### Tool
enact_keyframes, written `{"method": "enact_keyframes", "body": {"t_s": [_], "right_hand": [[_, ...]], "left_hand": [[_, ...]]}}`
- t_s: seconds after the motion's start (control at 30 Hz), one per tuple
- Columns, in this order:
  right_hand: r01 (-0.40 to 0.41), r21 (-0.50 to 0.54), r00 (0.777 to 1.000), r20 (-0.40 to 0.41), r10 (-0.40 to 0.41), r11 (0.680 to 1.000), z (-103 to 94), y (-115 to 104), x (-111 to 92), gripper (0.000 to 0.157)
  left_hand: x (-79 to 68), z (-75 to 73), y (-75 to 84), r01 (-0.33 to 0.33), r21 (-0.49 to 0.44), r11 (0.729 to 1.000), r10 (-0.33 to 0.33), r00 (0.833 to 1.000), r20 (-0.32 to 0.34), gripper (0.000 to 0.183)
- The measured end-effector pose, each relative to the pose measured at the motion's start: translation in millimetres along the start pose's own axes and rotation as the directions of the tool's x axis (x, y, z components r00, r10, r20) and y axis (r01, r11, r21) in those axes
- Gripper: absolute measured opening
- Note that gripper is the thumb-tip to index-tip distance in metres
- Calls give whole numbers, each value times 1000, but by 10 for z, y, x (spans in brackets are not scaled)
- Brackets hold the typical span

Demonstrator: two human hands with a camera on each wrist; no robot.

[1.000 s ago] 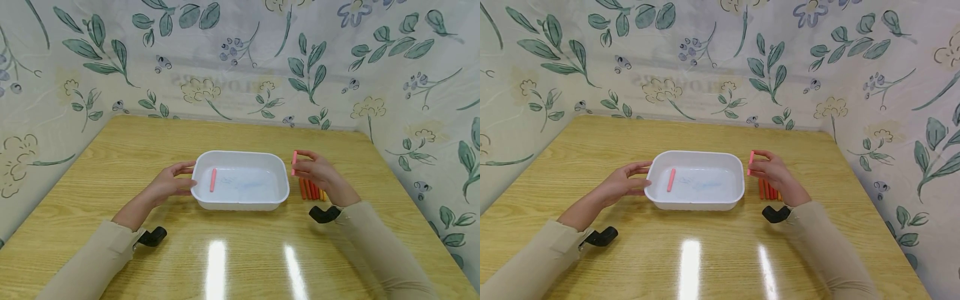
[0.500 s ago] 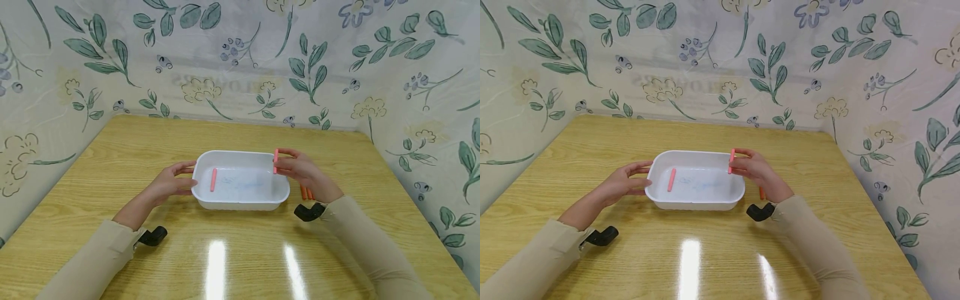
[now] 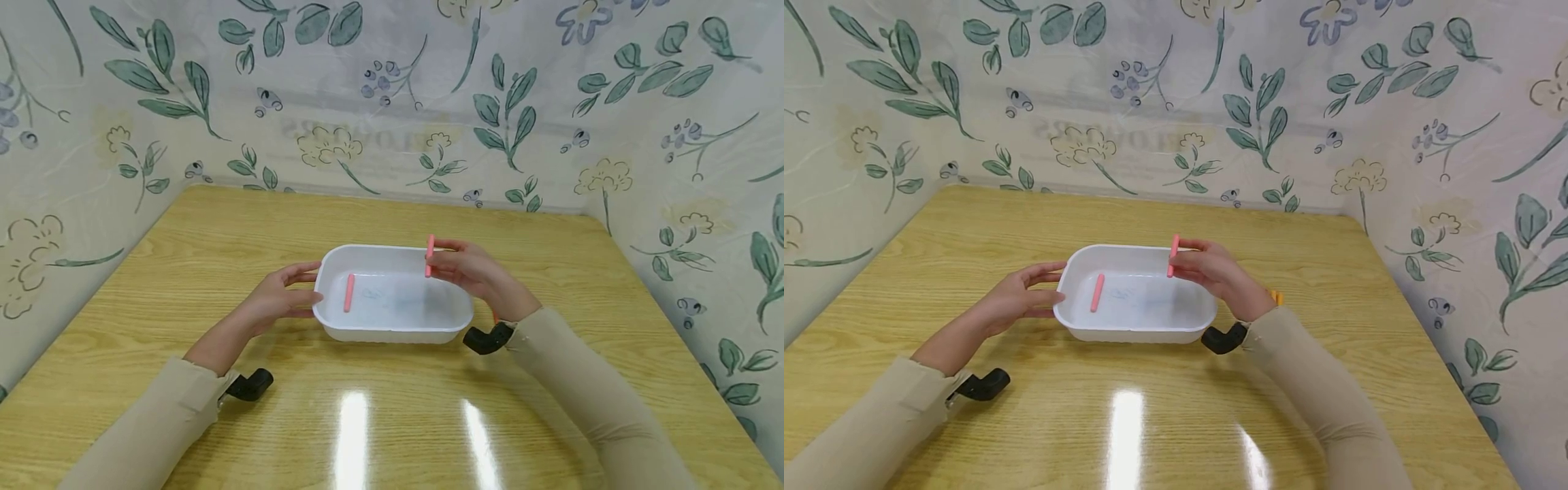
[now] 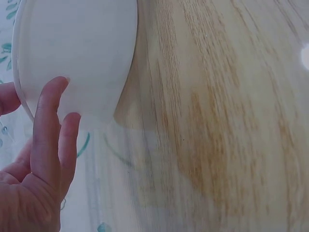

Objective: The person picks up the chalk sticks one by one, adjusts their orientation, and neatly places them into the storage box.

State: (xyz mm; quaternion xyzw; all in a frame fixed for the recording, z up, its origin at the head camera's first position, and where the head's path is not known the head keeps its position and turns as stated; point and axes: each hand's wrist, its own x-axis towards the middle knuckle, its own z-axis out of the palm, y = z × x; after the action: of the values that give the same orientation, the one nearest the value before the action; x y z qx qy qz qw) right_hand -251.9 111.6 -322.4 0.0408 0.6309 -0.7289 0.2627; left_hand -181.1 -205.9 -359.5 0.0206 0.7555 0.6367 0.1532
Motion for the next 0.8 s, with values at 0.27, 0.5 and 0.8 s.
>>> {"method": "enact_keyframes", "body": {"t_s": [0.27, 0.5, 0.8], "right_hand": [[-72, 52, 997, 18, 71, 996, 195, -64, 75, 51], [-136, 93, 990, 43, 133, 986, 369, -93, 193, 49], [-259, 38, 962, 99, 254, 965, 520, -77, 359, 47]], "left_hand": [[-19, 8, 25, 0, 7, 1000, 0, 1000, -2, 67], [-35, 4, 41, -3, -7, 1000, 3, 1000, -1, 68], [-41, 10, 21, -5, -1, 1000, 5, 1000, -4, 66]]}}
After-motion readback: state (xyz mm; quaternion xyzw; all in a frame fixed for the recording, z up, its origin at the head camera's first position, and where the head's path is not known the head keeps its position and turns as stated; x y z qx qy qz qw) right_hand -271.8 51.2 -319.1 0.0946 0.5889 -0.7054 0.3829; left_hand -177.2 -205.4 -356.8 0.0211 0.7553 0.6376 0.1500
